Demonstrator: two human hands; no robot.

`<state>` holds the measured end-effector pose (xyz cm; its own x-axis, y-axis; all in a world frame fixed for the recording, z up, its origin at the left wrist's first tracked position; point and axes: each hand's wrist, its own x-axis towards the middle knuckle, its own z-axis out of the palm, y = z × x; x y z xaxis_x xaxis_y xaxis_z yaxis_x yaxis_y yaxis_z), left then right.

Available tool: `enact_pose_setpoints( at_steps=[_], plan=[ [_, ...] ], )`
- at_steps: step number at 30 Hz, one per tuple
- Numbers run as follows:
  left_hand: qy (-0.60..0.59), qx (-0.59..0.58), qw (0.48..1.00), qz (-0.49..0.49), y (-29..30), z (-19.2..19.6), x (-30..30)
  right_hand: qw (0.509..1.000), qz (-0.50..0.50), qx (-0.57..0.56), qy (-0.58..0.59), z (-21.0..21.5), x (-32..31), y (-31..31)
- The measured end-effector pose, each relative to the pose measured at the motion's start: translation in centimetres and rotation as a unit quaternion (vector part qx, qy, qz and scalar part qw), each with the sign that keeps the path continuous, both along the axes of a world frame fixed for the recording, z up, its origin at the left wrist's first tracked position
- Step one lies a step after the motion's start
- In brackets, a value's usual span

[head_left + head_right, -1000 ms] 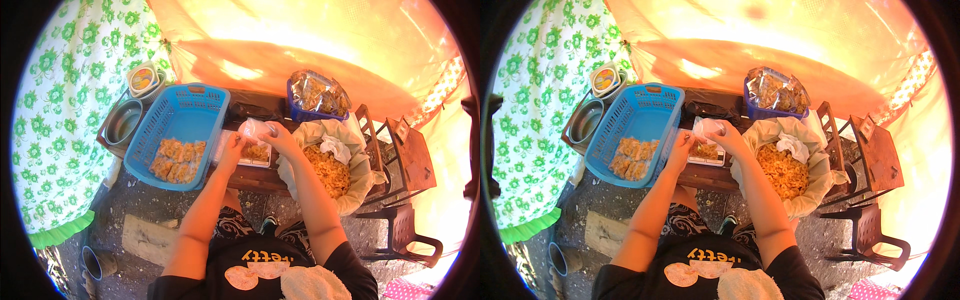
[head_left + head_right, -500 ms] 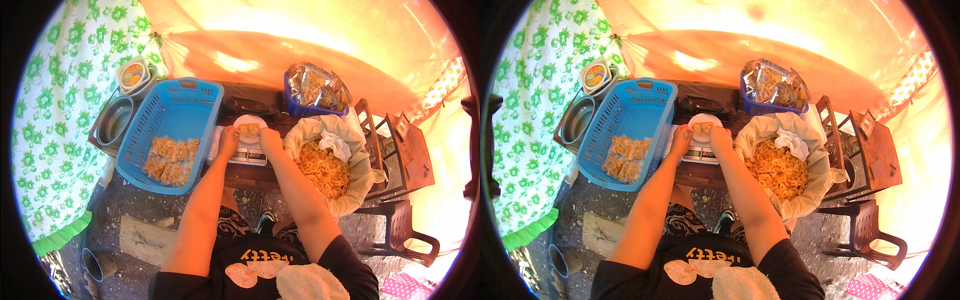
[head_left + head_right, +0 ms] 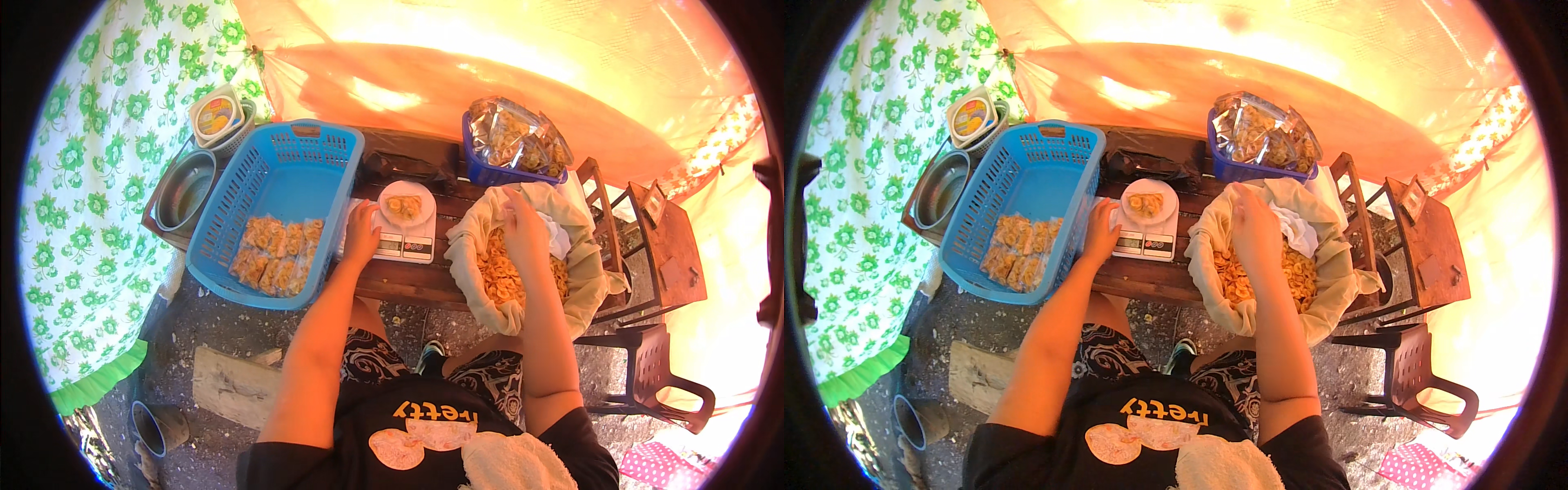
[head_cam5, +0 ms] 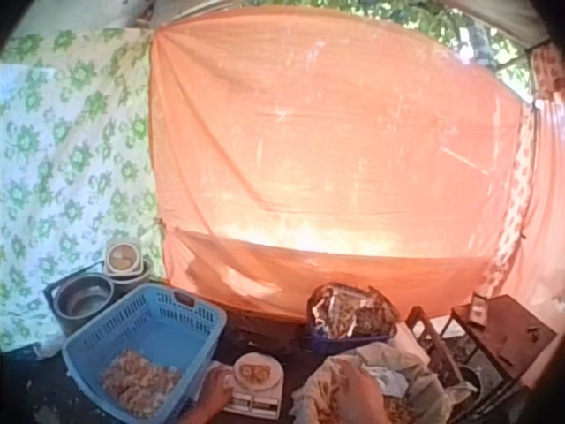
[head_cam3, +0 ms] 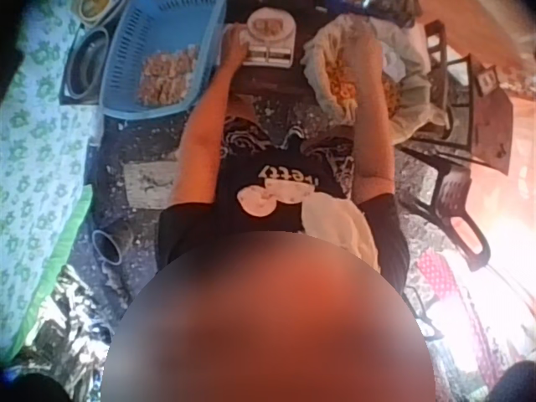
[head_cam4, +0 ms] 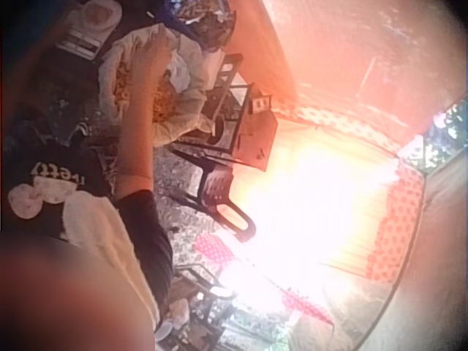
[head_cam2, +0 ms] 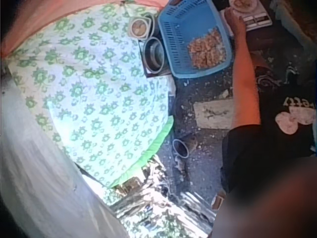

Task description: The person scoops dried snack pieces from a cloth bag into a clear plastic bag placed on a digital scale, then seals the bag and sets it aside. The process is repeated multiple times with consistent portioning.

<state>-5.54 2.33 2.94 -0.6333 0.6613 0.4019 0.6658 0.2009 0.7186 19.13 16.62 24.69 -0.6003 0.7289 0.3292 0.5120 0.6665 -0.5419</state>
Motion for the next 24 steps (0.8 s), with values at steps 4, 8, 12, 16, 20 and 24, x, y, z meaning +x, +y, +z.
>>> enact_pose_setpoints(
  at_steps=[4, 8, 12, 16, 20, 24],
  plan=[
    [0.031, 0.029, 0.999, -0.012, 0.4, 0.0, -0.2, 0.995, -0.014, 0.095, 0.032, -0.7, 2.5, -1.0],
    [0.047, 0.035, 0.998, -0.028, 1.0, -0.1, -0.2, 0.998, 0.001, 0.03, 0.057, -1.4, 3.5, -3.6],
    [0.051, 0.021, 0.998, -0.033, 1.5, -0.1, -0.1, 0.993, 0.029, -0.114, 0.026, -2.1, 3.1, -5.7],
    [0.056, 0.028, 0.997, -0.036, 1.5, 0.1, 0.0, 0.986, 0.069, -0.144, 0.047, -3.5, 2.1, -7.1],
    [0.055, 0.036, 0.997, -0.036, 1.4, 0.3, -0.1, 0.99, 0.12, -0.019, 0.073, -4.7, 1.1, -7.6],
    [0.056, 0.036, 0.997, -0.04, 1.6, -0.1, -0.2, 0.989, 0.135, -0.046, 0.043, -7.4, -0.2, -8.6]
  ],
)
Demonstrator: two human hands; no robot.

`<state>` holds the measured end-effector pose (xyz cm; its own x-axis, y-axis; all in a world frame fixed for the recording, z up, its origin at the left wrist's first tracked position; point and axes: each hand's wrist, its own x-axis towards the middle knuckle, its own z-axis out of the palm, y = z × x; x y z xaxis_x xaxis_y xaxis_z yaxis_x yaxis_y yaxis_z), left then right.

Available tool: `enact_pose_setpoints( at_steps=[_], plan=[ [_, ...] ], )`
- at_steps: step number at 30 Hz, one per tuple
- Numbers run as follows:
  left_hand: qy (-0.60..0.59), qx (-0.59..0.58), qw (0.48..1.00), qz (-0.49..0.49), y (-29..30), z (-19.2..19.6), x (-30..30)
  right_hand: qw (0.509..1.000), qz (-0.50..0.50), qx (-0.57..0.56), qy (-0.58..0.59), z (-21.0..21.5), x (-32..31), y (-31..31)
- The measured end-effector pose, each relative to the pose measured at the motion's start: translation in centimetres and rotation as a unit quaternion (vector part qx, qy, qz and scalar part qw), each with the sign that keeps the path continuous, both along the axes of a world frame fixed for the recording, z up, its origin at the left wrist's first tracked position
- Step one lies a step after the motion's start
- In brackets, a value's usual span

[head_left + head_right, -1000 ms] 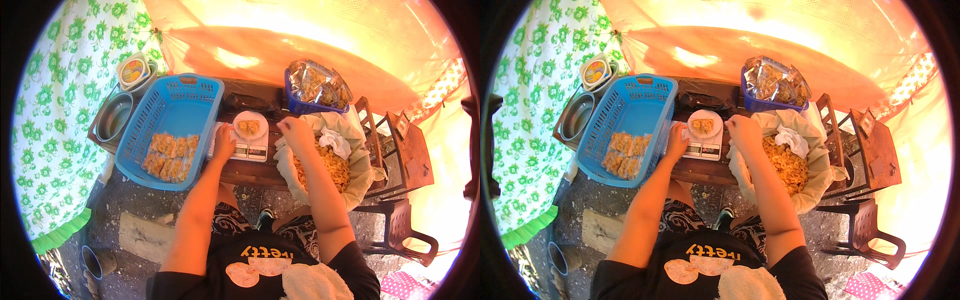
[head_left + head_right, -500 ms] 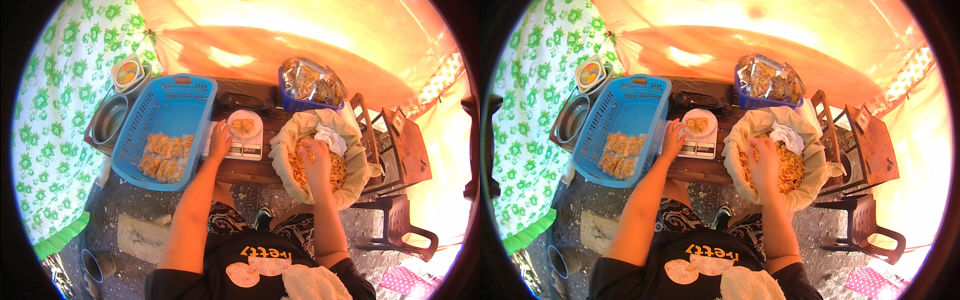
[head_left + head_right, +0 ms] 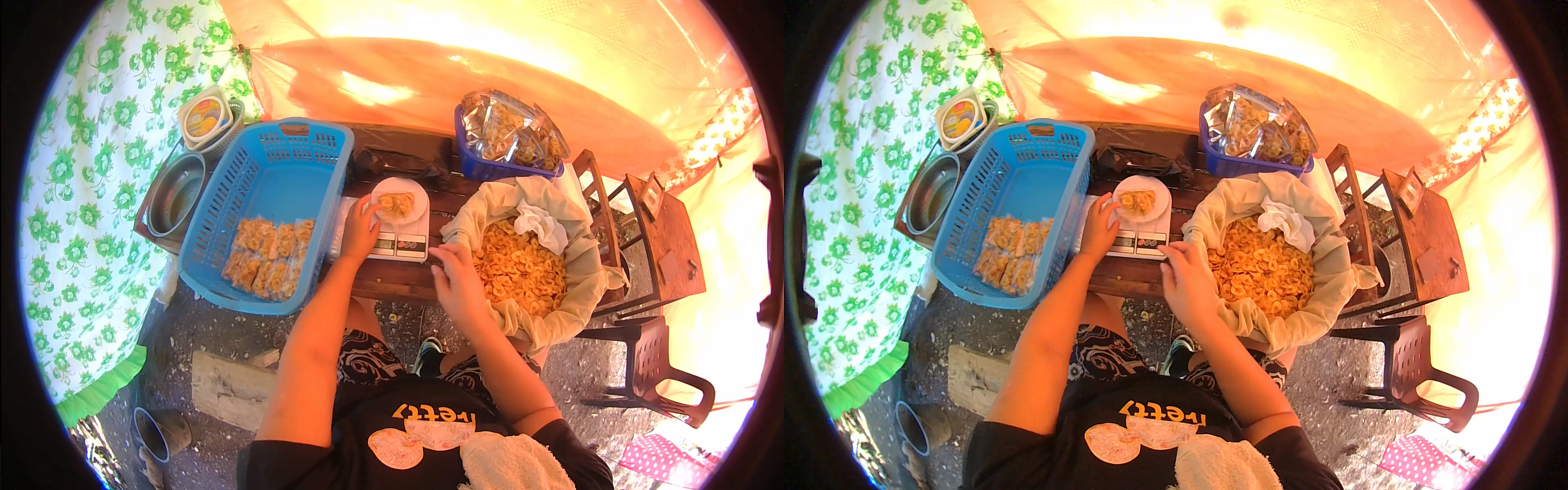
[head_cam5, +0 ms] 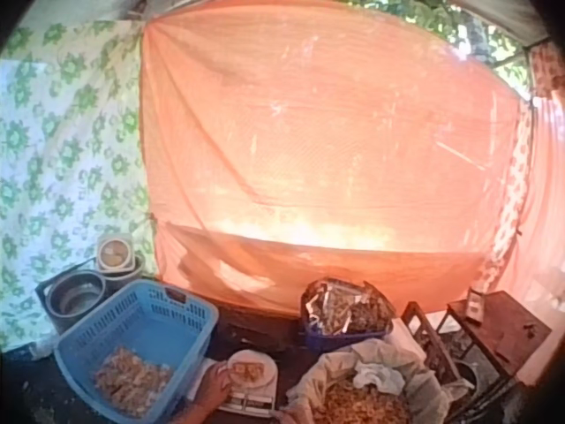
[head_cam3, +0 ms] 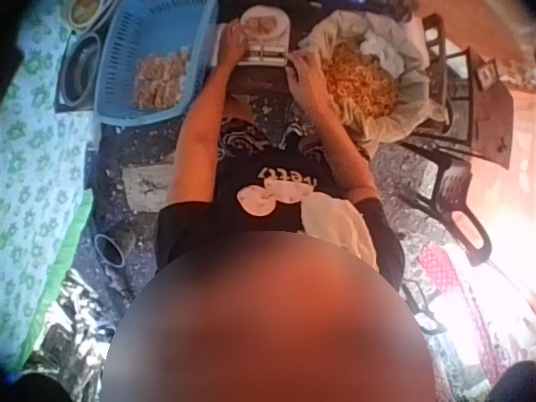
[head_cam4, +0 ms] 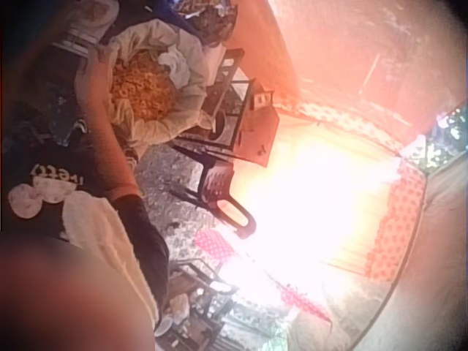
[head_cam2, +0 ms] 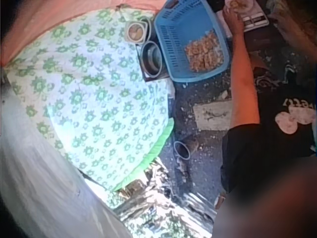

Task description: The person scoops dried snack pieces from a cloth bag into a clear plastic bag placed on a digital scale, then seals the bag and sets it aside. The process is repeated multiple times with consistent portioning.

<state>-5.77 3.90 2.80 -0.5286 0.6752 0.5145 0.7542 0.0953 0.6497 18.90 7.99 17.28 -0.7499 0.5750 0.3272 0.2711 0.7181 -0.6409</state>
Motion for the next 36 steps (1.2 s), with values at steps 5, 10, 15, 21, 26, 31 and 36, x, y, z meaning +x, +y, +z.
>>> enact_pose_setpoints(
  at_steps=[5, 10, 15, 21, 26, 31, 36],
  plan=[
    [0.041, 0.048, 0.998, -0.025, 1.1, 0.2, 0.0, 0.996, -0.048, -0.065, -0.028, -6.8, -4.7, 0.9],
    [-0.259, 0.08, 0.958, -0.094, 0.8, 3.4, 0.9, 0.944, -0.071, -0.303, 0.111, -10.0, -7.9, 3.4],
    [-0.489, 0.043, 0.86, -0.139, -3.9, 6.5, 3.0, 0.819, 0.055, -0.548, 0.163, -8.7, -6.6, 2.5],
    [-0.581, -0.032, 0.804, -0.124, -9.3, 9.7, 6.2, 0.798, 0.11, -0.578, 0.129, -6.6, -4.9, 0.7],
    [-0.608, 0.007, 0.784, -0.129, -10.9, 10.4, 7.1, 0.806, 0.107, -0.559, 0.163, -5.4, -4.5, 0.1],
    [-0.565, 0.024, 0.817, -0.113, -9.9, 8.4, 5.9, 0.86, 0.096, -0.494, 0.087, -7.5, -5.2, 0.6],
    [-0.377, 0.031, 0.923, -0.076, -8.5, 4.4, 5.7, 0.901, 0.066, -0.386, 0.187, -12.2, -5.7, 1.9]
  ],
)
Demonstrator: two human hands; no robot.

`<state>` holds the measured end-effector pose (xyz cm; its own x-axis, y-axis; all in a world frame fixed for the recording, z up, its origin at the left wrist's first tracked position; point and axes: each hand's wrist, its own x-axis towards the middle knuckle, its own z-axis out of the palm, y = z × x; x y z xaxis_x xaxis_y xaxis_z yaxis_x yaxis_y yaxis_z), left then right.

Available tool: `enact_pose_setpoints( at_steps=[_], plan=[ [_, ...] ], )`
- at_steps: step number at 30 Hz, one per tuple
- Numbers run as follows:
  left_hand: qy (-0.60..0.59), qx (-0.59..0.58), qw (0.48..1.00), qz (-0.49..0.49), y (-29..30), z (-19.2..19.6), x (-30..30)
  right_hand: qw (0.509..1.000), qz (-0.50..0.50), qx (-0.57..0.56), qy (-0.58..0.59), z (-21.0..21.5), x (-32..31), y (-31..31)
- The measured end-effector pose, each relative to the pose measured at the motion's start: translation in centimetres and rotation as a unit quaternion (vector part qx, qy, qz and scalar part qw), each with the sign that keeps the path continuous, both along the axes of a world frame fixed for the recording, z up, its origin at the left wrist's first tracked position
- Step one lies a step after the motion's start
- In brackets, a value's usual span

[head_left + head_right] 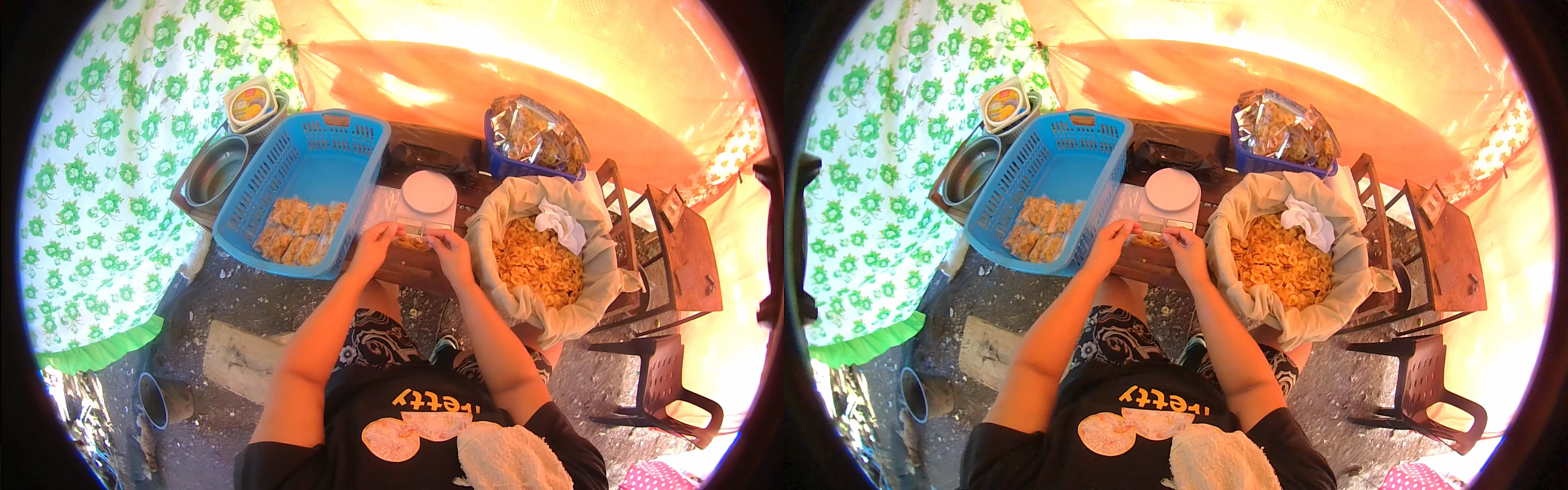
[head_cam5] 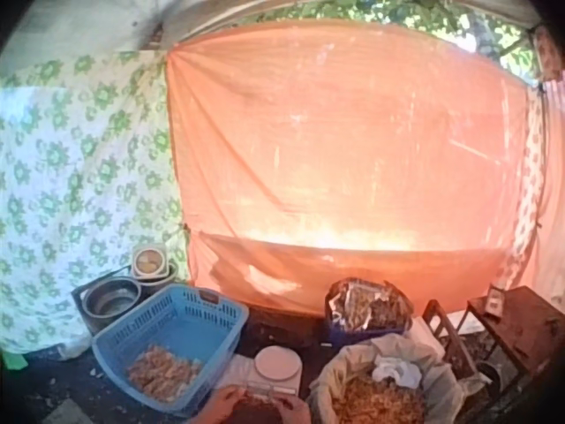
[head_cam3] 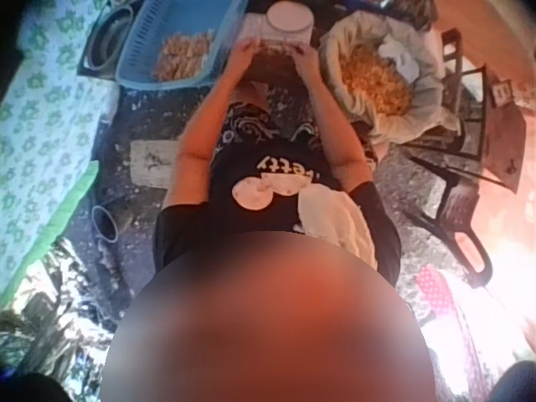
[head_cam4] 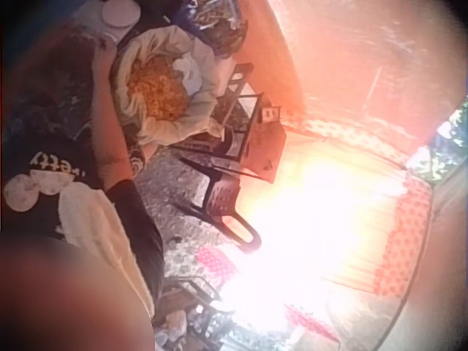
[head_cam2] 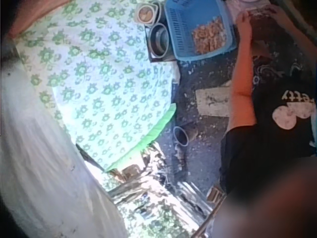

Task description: The person scoops dried snack pieces from a cloth bag into a clear plastic bag placed on a digital scale, then seals the bag and sets it aside. The process is repeated multiple times with consistent portioning.

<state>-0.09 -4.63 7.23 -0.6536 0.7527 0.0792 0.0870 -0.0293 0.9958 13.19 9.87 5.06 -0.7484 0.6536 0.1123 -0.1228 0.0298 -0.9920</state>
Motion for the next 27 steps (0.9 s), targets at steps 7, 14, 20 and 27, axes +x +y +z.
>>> enact_pose_setpoints(
  at_steps=[7, 14, 20, 27],
  plan=[
    [0.019, -0.176, 0.98, 0.085, -0.4, -4.7, 2.3, 0.985, -0.047, 0.076, -0.146, -4.7, 1.8, -0.1],
    [0.518, -0.056, 0.853, 0.025, -0.9, -3.7, 4.5, 0.964, -0.085, 0.058, -0.244, -4.8, 1.6, -0.4],
    [0.567, -0.222, 0.784, -0.119, 1.1, -4.6, 5.0, 0.973, -0.092, 0.072, -0.198, -5.1, 3.1, -0.4],
    [0.445, -0.242, 0.851, -0.135, 1.7, 0.3, 4.9, 0.994, -0.034, 0.025, -0.104, -4.7, 5.7, -0.8]
  ],
)
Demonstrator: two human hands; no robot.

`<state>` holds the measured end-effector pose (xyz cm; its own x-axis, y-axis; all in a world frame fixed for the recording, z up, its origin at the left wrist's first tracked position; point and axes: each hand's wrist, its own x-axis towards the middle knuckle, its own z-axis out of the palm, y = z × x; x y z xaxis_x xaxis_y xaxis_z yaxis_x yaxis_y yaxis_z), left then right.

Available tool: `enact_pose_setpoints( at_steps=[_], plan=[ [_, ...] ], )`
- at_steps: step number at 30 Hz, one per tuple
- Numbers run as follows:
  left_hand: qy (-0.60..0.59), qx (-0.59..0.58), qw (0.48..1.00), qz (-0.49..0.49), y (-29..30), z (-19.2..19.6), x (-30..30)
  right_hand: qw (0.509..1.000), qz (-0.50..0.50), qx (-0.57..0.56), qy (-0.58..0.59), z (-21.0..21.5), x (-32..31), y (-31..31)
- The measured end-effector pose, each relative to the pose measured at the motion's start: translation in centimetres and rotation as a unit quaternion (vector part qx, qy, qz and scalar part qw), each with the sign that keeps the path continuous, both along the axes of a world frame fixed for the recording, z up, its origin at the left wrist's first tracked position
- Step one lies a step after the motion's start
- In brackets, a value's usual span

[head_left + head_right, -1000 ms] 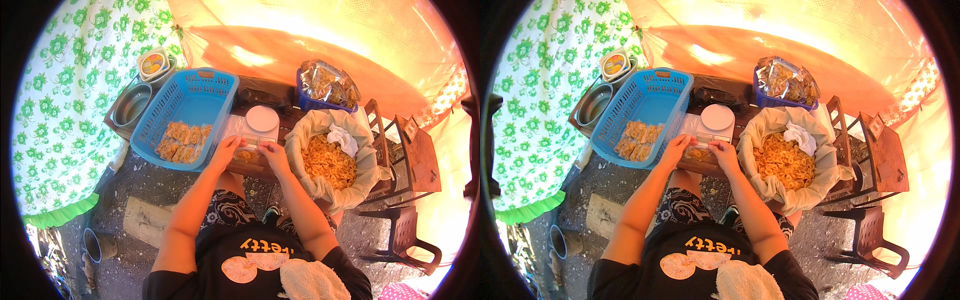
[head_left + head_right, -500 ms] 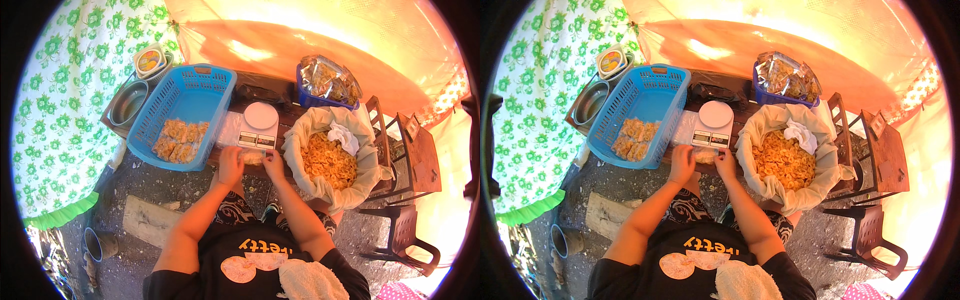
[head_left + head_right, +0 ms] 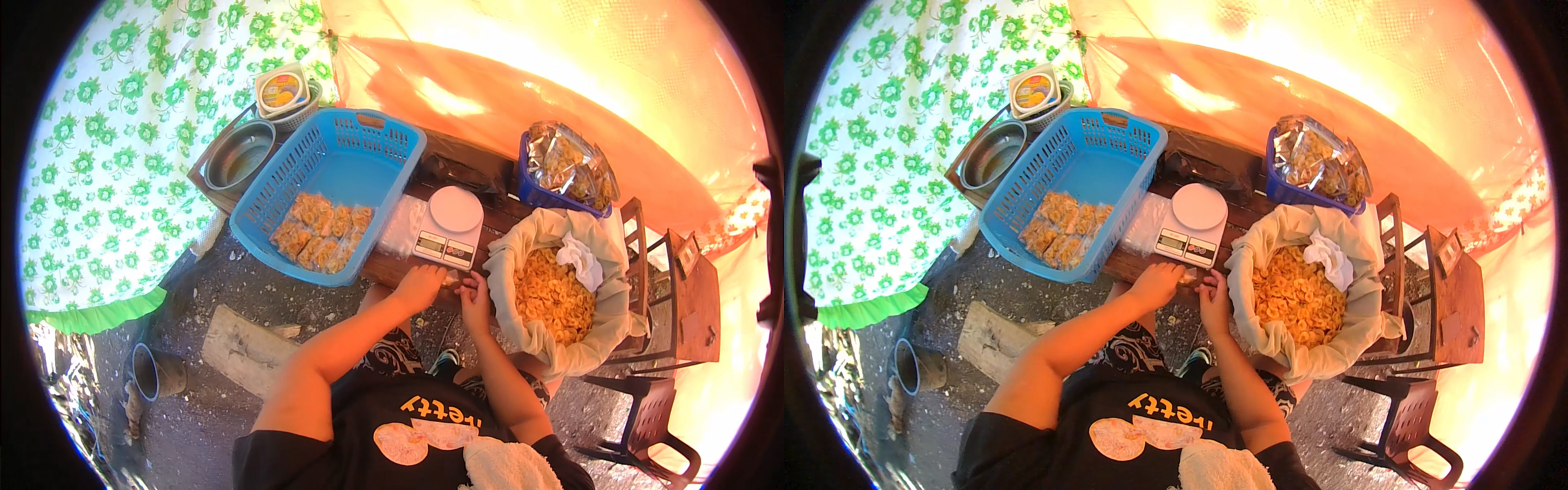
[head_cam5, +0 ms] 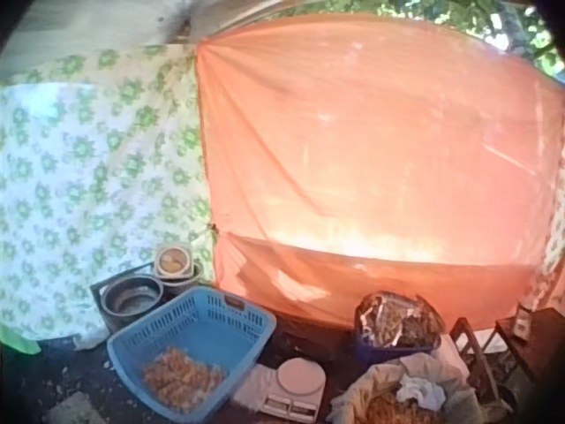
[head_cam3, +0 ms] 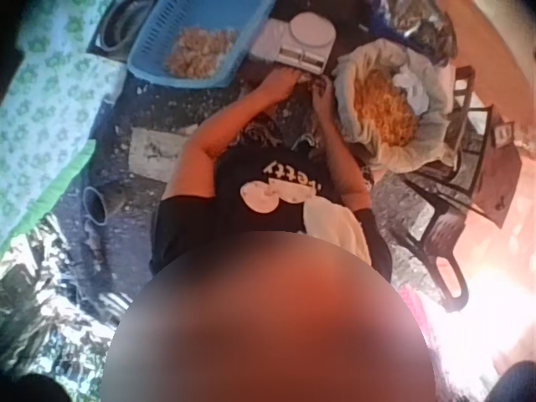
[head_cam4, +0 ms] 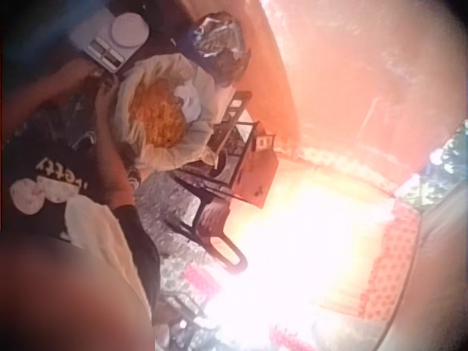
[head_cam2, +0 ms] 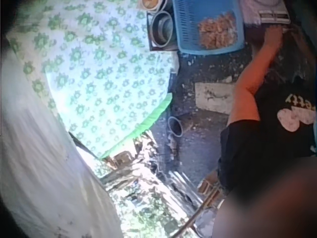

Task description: The person scoops dried snack pieces from a cloth bag into a clear plastic bag placed on a digital scale, then seals the bag and sets it aside. The process is repeated multiple times with consistent portioning.

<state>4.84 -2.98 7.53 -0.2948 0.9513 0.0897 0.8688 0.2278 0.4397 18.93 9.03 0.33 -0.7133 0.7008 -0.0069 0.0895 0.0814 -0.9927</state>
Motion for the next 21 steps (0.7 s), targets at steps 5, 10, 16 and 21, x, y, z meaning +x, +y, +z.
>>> enact_pose_setpoints(
  at_steps=[5, 10, 16, 21],
  plan=[
    [-0.109, 0.171, 0.977, 0.071, -4.5, 8.0, -2.2, 1.0, 0.0, 0.023, 0.014, -0.9, 0.2, 0.3],
    [-0.142, 0.151, 0.915, 0.346, -9.0, 11.3, -20.1, 1.0, -0.007, -0.001, 0.031, -1.3, -0.1, 0.3],
    [-0.096, -0.174, 0.906, 0.375, -16.0, 1.8, -33.9, 0.999, -0.008, 0.049, -0.018, -0.3, -0.1, -0.4],
    [0.072, -0.406, 0.889, 0.199, -16.7, -2.6, -33.8, 0.998, -0.007, 0.052, -0.026, -0.2, 0.1, -0.5]
  ],
)
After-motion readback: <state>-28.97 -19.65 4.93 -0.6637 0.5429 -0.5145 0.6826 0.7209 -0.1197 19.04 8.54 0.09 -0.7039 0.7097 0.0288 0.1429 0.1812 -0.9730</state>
